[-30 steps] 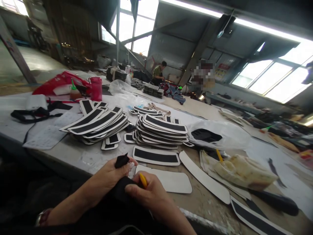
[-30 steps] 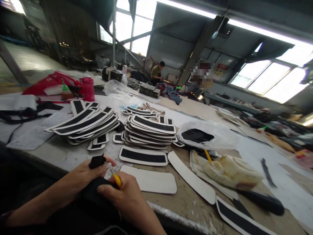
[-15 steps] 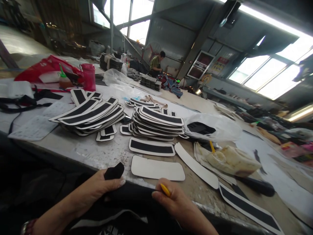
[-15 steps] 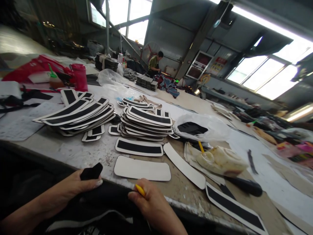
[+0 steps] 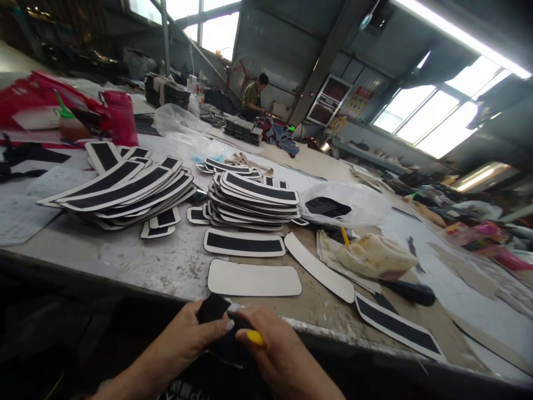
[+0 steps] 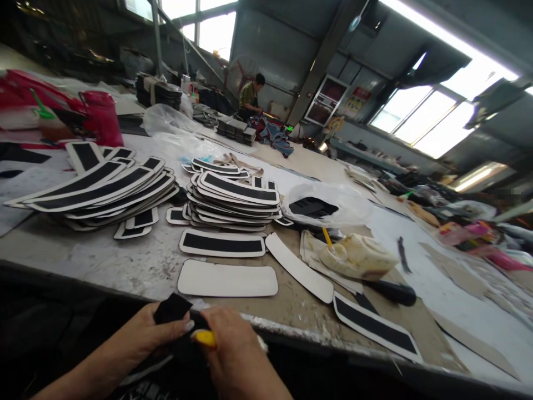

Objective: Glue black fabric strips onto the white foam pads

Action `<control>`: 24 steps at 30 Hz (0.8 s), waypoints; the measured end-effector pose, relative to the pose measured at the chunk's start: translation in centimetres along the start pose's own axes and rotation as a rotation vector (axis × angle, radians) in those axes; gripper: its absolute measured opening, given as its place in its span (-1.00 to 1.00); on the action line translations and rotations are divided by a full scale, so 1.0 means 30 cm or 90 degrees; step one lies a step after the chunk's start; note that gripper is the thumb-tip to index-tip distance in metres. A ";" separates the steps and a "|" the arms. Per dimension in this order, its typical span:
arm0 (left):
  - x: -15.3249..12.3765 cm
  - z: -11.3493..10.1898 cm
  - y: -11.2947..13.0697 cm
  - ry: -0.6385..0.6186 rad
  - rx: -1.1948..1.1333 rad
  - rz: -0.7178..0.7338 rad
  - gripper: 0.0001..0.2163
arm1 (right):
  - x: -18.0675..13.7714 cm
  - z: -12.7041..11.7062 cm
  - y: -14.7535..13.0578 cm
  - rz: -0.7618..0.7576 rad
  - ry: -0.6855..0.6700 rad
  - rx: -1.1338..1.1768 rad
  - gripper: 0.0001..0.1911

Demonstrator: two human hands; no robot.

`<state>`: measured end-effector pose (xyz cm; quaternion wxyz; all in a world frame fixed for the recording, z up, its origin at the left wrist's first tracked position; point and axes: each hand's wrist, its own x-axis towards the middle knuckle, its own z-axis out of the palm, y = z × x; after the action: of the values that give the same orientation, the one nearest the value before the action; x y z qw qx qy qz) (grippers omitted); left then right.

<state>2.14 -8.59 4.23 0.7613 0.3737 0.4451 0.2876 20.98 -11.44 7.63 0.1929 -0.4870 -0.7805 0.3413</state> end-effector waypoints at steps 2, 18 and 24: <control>0.003 0.018 0.005 0.005 -0.034 -0.018 -0.63 | 0.029 0.035 -0.009 0.002 -0.021 0.058 -0.79; 0.022 -0.115 0.045 0.284 0.065 0.019 -0.59 | 0.096 -0.133 0.041 0.190 -0.081 0.032 -0.83; 0.099 -0.101 0.112 0.228 0.155 -0.006 -0.53 | 0.216 -0.216 0.030 0.175 -0.123 0.221 -0.77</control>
<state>0.38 -3.50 4.65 0.6204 0.4037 0.6066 0.2901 22.72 -3.15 11.28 0.1501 -0.5132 -0.6512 0.5385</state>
